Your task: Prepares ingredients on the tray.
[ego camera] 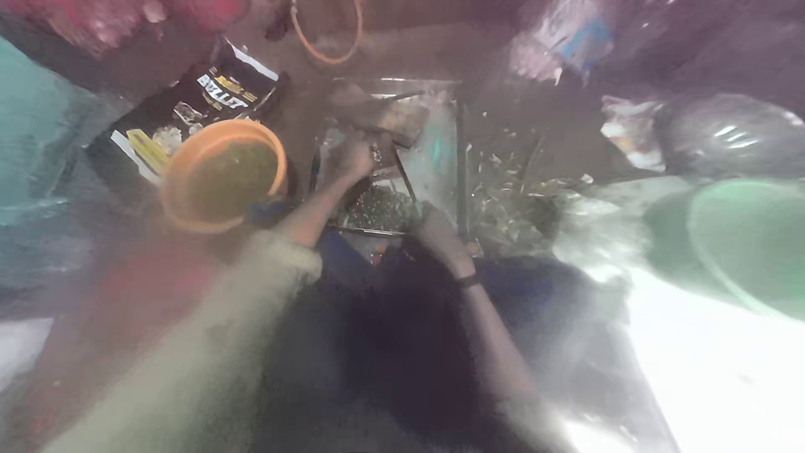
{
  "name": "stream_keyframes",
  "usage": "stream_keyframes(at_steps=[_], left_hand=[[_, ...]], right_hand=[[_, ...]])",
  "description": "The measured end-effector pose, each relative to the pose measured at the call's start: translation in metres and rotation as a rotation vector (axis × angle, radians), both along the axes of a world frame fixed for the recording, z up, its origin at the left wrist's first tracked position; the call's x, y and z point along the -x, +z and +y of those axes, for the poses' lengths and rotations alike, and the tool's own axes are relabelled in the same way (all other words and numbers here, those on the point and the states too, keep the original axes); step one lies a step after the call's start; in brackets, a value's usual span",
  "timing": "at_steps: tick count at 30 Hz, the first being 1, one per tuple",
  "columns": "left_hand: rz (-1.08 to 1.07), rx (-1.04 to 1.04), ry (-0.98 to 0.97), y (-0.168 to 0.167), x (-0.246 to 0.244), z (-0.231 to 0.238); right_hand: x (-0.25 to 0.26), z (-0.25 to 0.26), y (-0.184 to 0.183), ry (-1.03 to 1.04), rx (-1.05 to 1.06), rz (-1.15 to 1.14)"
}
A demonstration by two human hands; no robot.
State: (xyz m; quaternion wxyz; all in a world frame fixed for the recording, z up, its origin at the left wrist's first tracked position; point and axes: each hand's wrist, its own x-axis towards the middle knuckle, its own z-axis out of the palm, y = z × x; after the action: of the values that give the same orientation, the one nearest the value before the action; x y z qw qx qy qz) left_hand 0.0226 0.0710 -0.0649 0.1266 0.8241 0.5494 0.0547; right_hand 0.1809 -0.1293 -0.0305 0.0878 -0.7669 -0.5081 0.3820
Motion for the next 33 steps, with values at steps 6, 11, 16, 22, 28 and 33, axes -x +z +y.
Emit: stream_keyframes(at_steps=[6, 11, 16, 22, 28, 33], left_hand=[[0.017, -0.053, -0.106, -0.027, -0.027, -0.025], [0.045, 0.004, -0.201, -0.031, -0.03, -0.052], [0.154, 0.254, -0.125, 0.011, -0.013, -0.08], [0.064, 0.084, -0.026, 0.03, 0.019, -0.039], [0.008, 0.12, 0.022, 0.016, -0.005, -0.003], [0.136, 0.023, -0.002, 0.004, -0.046, 0.002]], right_hand=[[-0.021, -0.004, 0.001, -0.056, -0.088, 0.008], [-0.022, -0.006, 0.008, -0.086, -0.109, 0.029], [-0.02, -0.012, 0.013, -0.1, -0.135, 0.031], [-0.022, -0.013, 0.006, -0.135, -0.168, 0.072], [-0.016, -0.006, 0.002, -0.124, -0.113, 0.051], [-0.019, 0.001, -0.004, -0.098, -0.086, 0.015]])
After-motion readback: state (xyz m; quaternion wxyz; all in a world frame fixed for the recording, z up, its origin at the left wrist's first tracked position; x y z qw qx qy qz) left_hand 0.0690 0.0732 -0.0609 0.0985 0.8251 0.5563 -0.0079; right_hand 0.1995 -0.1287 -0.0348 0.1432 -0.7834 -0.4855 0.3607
